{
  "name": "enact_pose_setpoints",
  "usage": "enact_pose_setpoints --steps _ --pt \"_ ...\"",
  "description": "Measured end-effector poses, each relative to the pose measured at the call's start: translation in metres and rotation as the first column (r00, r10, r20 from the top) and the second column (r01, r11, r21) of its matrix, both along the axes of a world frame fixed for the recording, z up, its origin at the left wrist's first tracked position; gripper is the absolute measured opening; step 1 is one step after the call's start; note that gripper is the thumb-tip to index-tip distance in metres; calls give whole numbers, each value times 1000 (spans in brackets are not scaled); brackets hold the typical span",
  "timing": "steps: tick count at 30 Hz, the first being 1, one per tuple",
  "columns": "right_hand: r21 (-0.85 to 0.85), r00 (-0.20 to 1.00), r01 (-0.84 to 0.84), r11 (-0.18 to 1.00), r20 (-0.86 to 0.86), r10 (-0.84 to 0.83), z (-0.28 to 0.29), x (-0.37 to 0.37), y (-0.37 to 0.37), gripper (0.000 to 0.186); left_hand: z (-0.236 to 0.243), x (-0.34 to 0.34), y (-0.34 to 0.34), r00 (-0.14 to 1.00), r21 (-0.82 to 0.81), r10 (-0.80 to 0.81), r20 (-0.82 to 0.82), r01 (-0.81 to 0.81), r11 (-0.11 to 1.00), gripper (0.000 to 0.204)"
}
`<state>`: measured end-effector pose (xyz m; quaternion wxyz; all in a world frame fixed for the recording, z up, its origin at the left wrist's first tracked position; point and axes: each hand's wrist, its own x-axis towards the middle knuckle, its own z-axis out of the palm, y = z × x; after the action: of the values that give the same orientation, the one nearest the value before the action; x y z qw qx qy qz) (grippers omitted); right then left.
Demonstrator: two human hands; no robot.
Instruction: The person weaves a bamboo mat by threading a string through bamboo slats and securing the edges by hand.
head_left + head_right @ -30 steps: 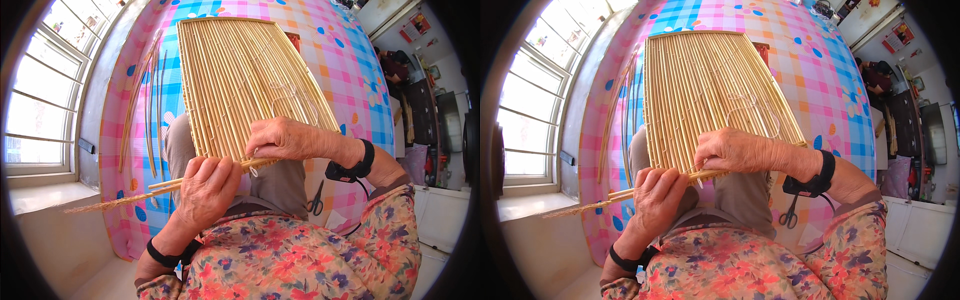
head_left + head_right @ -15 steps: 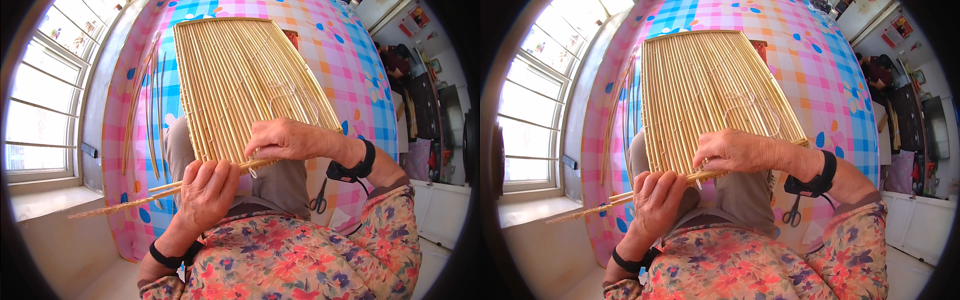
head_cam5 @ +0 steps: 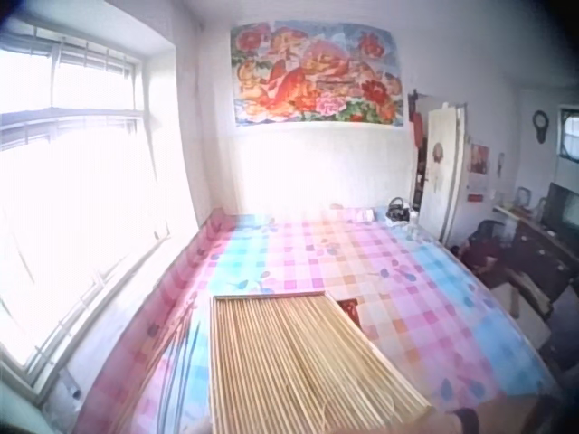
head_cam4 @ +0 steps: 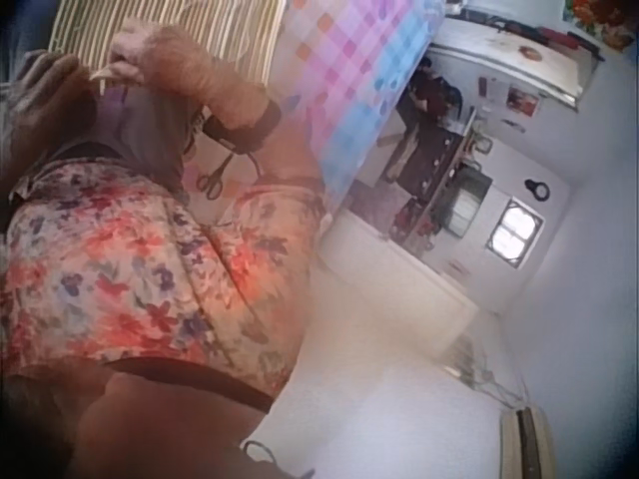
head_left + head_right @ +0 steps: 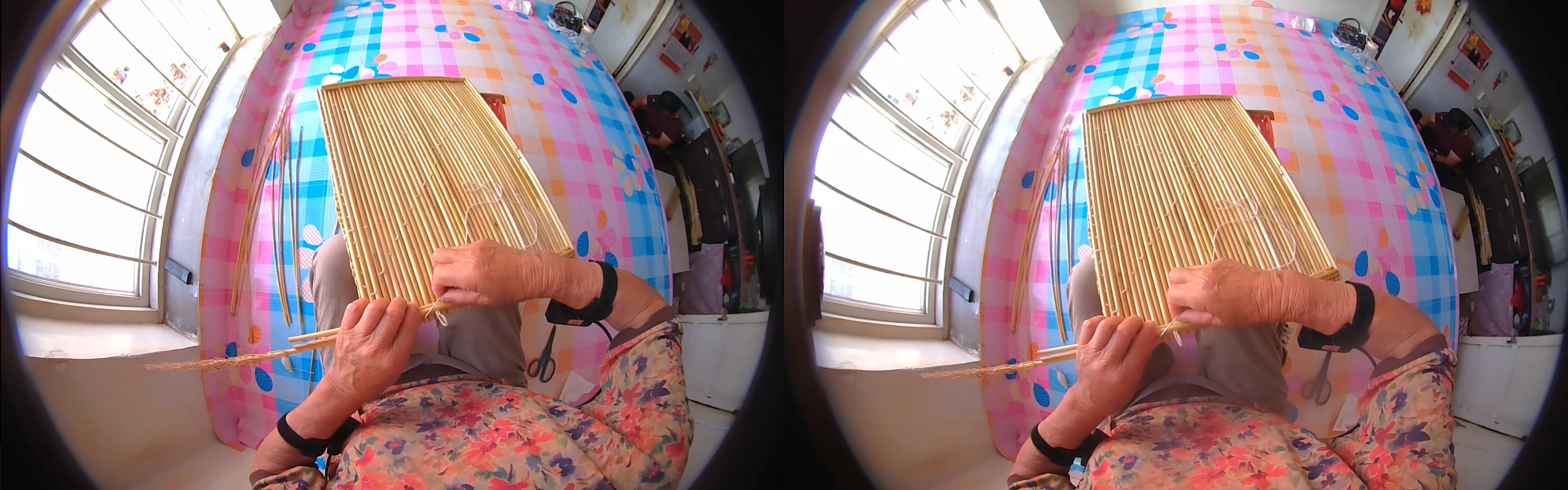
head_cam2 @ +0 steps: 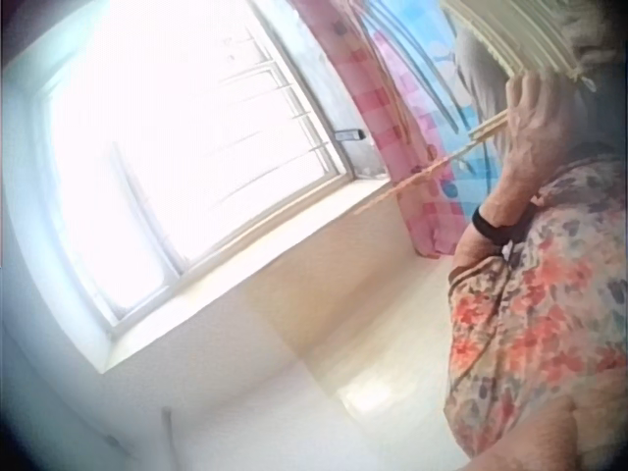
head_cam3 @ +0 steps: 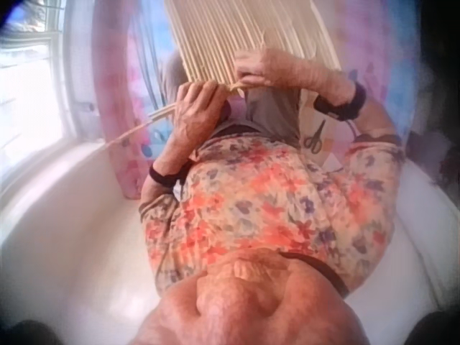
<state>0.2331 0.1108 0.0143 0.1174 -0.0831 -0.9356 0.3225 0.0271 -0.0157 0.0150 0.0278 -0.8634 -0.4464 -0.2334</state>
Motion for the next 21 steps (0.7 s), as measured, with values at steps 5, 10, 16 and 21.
enact_pose_setpoints --steps 5,10,16,21 --pt "186 994 108 977 -51 -100 0 4 -13 9 7 5 2 999 -120 37 18 -35 992 32" --pt "318 945 315 894 -195 -264 5 7 4 10 13 7 5 998 -141 41 37 -35 989 34" --pt "318 865 488 813 -301 -402 -2 -4 4 9 11 8 14 1000 -89 -13 -1 13 996 34" --pt "-852 752 294 433 -74 -656 0 -20 -14 14 18 20 11 998 -110 47 -52 -52 993 35"
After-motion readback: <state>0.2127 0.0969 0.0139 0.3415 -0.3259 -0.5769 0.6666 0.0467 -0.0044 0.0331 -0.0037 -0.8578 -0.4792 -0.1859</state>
